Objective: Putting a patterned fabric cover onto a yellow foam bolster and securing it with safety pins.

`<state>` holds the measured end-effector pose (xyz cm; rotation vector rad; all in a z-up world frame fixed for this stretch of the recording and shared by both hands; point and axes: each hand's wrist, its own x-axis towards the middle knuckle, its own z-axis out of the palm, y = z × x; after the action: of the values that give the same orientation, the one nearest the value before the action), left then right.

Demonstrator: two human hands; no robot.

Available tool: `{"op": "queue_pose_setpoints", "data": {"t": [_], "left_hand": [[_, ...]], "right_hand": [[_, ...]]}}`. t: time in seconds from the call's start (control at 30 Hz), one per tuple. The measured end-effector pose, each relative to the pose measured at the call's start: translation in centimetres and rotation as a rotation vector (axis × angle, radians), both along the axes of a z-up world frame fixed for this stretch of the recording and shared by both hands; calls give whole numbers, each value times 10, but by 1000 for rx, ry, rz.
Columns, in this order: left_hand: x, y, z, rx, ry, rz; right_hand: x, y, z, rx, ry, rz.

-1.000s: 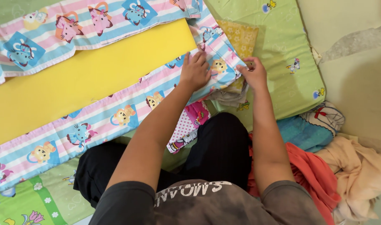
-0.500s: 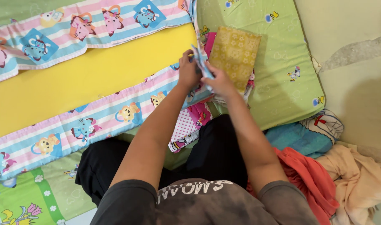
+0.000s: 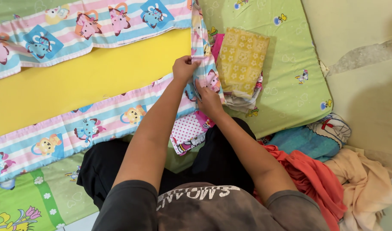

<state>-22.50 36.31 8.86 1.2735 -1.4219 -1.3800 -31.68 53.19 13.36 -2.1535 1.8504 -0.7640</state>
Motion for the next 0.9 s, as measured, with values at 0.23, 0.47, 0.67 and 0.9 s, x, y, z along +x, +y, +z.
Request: {"op": "queue_pose_setpoints", "data": {"t": [0.23, 0.47, 0.67, 0.9], "left_hand": [[10, 4, 11, -7, -221, 111], [11, 22, 7, -143, -263, 138], [40, 49, 10, -4, -413, -115], [35, 44, -1, -28, -420, -107]], "right_hand": [[7, 8, 4, -71, 67, 8], [12, 15, 3, -176, 54, 15], [24, 34, 28, -257, -63, 97], [-11, 25, 26, -66, -186, 104]]}}
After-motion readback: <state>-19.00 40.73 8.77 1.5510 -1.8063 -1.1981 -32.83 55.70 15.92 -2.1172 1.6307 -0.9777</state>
